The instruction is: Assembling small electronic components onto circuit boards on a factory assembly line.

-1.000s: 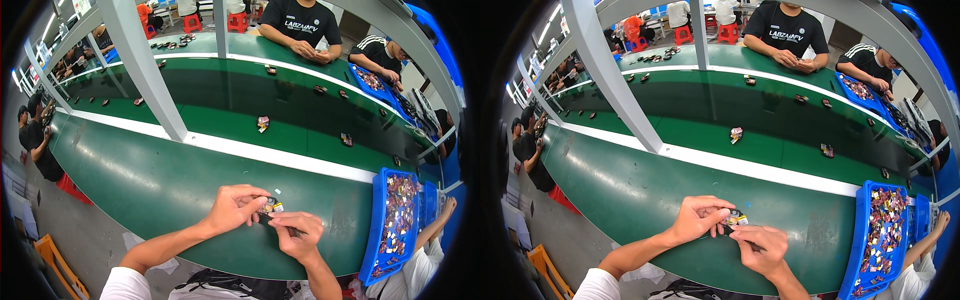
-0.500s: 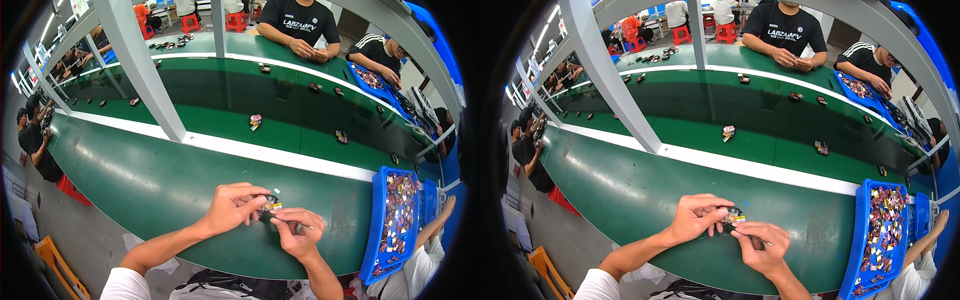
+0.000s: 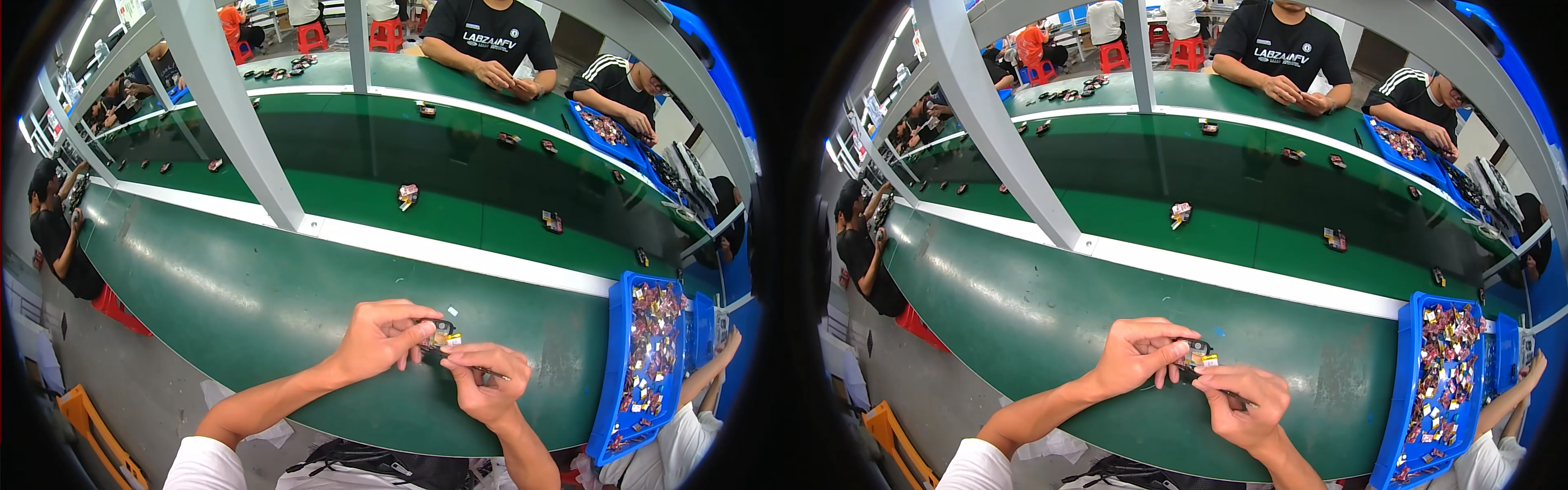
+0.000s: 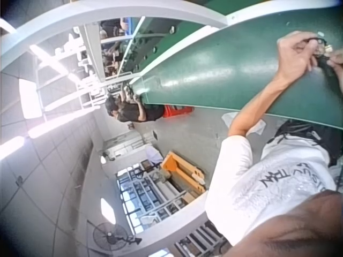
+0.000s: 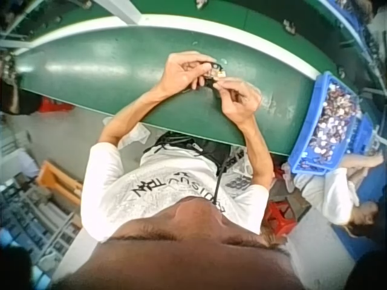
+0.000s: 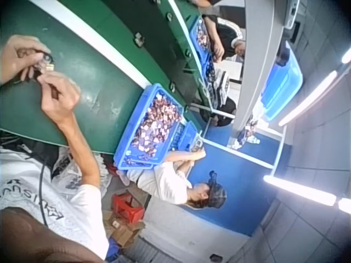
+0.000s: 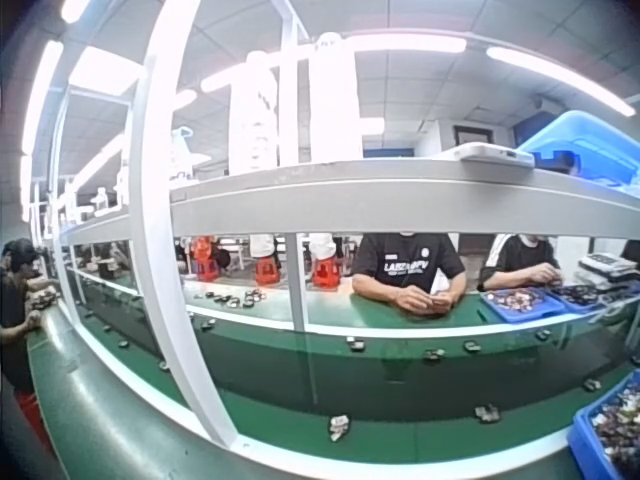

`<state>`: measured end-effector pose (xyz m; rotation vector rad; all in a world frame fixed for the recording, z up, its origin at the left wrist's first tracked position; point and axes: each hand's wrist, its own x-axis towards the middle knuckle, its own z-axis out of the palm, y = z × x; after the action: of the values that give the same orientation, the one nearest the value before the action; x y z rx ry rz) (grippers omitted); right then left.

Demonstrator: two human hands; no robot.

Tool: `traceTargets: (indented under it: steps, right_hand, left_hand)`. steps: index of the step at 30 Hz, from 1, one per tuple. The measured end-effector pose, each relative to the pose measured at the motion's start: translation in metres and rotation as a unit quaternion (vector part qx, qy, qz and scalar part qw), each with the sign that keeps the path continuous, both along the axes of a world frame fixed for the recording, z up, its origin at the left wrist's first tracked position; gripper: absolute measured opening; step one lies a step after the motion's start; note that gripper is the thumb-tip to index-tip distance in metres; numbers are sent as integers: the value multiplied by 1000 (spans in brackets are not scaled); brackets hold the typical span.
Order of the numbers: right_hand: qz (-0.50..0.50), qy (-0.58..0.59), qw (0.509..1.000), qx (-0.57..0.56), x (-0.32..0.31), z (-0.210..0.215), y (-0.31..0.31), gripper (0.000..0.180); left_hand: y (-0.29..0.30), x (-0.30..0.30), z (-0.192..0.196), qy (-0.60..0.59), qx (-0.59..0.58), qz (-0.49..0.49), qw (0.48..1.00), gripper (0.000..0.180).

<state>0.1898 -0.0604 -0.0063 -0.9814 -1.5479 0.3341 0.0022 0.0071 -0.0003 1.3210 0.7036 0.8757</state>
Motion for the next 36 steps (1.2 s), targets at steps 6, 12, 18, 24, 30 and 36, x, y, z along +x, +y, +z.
traceTargets:
  steps: [6,12,18,24,30,36]
  right_hand:
    - [-8,-155,985,80,5,2,-8,27]
    - [-8,-130,989,69,2,2,-3,24]
    - [-13,-34,999,32,0,-3,1,22]
    - [-22,-38,999,28,0,3,-2,22]
    - [-14,-27,999,43,-1,1,2,22]
    - [-8,-8,1000,-21,1,1,-4,19]
  left_hand:
    - [1,-1,-2,-15,-74,-14,997,22]
    - [-3,2,-1,2,-7,12,1000,20]
    - [-3,2,2,14,33,33,999,19]
    - [-2,1,1,-3,6,31,999,20]
    - [-2,3,-1,-17,-8,18,1000,21]
    - [-1,1,-1,-8,-9,-2,1000,24]
